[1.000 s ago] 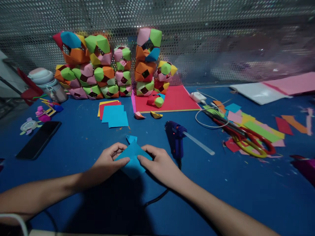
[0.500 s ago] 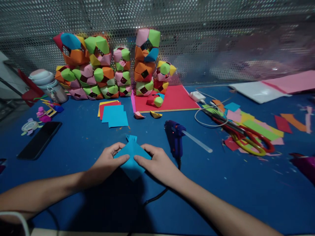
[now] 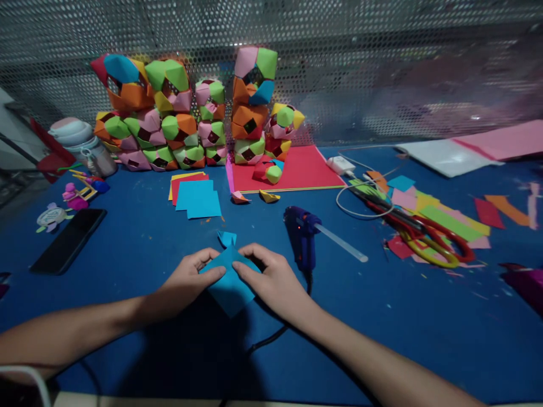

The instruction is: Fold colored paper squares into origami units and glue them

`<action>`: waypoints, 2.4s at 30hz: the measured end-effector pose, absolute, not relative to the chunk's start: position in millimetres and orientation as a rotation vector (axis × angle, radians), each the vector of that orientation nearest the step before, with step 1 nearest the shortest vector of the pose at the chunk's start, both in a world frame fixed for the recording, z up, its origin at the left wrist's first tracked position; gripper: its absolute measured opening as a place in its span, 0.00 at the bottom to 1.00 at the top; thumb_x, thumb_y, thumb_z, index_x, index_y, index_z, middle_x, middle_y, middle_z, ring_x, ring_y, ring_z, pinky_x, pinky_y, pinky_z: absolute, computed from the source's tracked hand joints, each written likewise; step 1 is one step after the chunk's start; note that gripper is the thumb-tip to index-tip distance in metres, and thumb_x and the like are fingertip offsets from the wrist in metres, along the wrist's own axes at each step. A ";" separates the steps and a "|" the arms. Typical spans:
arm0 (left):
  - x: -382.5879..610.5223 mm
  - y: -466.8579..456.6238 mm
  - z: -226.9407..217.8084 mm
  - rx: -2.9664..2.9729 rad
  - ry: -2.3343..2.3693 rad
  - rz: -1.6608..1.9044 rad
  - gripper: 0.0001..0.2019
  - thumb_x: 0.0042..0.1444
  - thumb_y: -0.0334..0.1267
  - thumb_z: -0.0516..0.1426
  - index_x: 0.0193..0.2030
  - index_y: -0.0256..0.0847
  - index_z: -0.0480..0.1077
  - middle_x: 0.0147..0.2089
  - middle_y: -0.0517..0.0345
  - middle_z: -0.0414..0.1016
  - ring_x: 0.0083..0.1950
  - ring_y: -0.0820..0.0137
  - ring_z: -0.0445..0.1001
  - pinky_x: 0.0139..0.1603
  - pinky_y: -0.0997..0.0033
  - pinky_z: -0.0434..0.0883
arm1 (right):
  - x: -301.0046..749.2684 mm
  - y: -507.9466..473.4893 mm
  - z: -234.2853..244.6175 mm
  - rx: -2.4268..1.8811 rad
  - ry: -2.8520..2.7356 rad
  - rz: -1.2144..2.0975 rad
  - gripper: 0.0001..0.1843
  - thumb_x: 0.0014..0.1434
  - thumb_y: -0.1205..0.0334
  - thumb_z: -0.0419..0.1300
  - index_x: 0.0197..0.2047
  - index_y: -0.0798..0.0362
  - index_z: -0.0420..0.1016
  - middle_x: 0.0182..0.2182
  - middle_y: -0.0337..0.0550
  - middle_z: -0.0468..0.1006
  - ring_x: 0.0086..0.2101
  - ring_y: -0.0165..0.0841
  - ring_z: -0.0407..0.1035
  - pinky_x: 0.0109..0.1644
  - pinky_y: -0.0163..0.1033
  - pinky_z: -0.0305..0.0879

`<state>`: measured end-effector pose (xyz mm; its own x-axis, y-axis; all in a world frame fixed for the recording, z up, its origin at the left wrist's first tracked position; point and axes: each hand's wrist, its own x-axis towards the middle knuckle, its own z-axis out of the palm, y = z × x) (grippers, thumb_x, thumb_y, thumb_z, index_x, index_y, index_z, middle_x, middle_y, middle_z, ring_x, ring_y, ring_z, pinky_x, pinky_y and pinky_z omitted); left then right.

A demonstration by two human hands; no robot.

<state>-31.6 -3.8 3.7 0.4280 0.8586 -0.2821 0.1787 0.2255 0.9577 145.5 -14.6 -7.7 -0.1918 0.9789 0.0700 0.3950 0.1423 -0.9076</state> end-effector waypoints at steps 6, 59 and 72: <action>-32.4 -2.4 3.7 1.284 1.065 0.603 0.09 0.52 0.41 0.55 0.34 0.36 0.67 0.29 0.62 0.66 0.30 0.75 0.64 0.32 0.77 0.61 | 146.5 -15.8 -10.6 -1.356 -1.758 0.897 0.04 0.54 0.60 0.57 0.32 0.51 0.66 0.24 0.35 0.66 0.26 0.29 0.62 0.29 0.33 0.60; -30.1 -0.8 -7.0 1.215 1.041 0.789 0.12 0.47 0.31 0.57 0.41 0.37 0.64 0.32 0.62 0.67 0.33 0.74 0.66 0.33 0.76 0.64 | 143.4 -20.4 -6.3 -1.409 -1.617 0.966 0.12 0.54 0.58 0.57 0.41 0.52 0.70 0.23 0.36 0.69 0.22 0.27 0.62 0.24 0.32 0.59; -31.8 -6.0 1.5 1.458 1.226 0.684 0.10 0.49 0.35 0.54 0.40 0.38 0.64 0.29 0.63 0.66 0.29 0.75 0.63 0.28 0.78 0.62 | 144.3 -18.6 -5.9 -1.413 -1.599 1.038 0.11 0.53 0.57 0.57 0.39 0.53 0.69 0.21 0.34 0.65 0.23 0.27 0.61 0.25 0.32 0.58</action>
